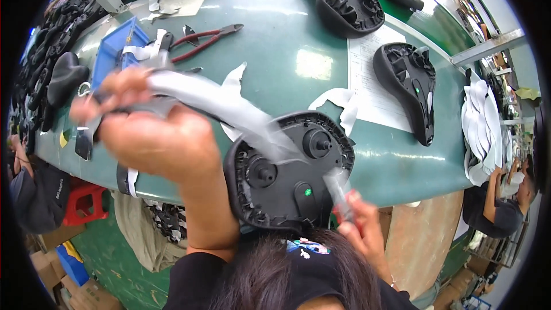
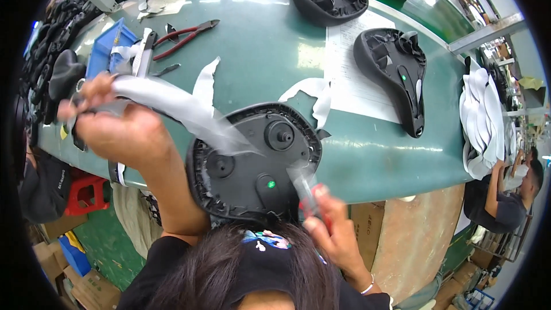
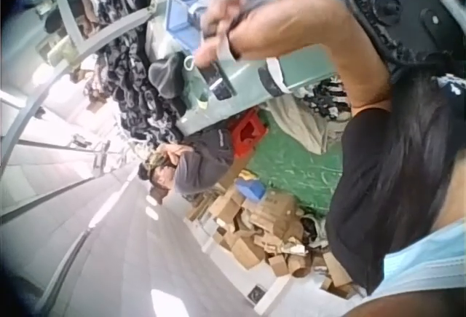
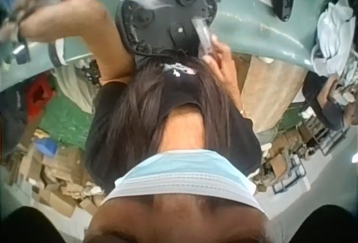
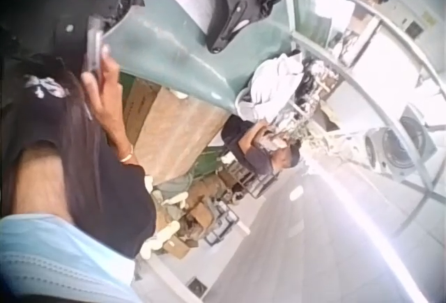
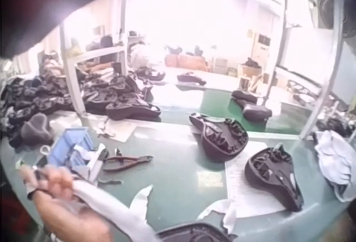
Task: Trim excess material from the edges of bicycle saddles using a utility knife on a factory assembly line.
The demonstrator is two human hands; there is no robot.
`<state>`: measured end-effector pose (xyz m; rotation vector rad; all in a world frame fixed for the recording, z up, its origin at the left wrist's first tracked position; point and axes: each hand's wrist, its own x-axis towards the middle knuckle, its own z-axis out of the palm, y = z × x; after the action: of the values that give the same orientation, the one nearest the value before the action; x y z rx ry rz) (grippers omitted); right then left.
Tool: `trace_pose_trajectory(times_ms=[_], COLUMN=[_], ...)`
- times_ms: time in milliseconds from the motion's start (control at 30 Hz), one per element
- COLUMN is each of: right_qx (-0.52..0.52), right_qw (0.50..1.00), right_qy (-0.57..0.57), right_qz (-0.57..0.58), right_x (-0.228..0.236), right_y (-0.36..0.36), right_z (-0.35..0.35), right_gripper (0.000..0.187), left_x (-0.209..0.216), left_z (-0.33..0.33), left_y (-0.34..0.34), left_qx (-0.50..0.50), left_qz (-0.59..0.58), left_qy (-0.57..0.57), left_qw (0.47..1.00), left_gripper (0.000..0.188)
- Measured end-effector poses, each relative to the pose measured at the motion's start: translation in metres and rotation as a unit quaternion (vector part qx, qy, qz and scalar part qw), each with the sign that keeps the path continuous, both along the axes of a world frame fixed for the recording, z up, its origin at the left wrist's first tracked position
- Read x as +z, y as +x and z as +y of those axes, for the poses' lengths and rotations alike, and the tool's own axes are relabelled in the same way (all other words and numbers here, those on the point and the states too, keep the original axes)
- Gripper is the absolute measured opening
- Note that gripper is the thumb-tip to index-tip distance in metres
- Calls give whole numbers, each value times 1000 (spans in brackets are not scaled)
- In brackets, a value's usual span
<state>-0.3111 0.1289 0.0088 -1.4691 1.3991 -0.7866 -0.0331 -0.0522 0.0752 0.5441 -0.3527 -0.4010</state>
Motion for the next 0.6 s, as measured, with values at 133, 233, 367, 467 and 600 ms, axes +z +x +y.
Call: trace_pose_trajectory(times_ms=[133, 233, 367, 467, 600], right_qx=[11, -148, -158, -246, -241], right_qw=[996, 987, 984, 957, 944], right_qy=[87, 22, -10, -141, -180], right_qz=[-34, -51, -79, -61, -135], right_x=[4, -5, -6, 4, 13], right_y=[2, -7, 15, 6, -5], right_z=[-3, -31, -78, -122, -183], right_gripper=[46, 35, 34, 32, 40], left_x=[4, -40, -77, -69, -89], left_z=[7, -3, -3, -40, -90], left_y=[12, -5, 9, 29, 25], left_qx=[47, -229, -435, -439, -316], left_qz=[-154, -621, -671, -447, -258], left_qy=[20, 314, 341, 358, 309], left_qw=[987, 681, 494, 692, 859], left_gripper=[19, 27, 37, 25, 15])
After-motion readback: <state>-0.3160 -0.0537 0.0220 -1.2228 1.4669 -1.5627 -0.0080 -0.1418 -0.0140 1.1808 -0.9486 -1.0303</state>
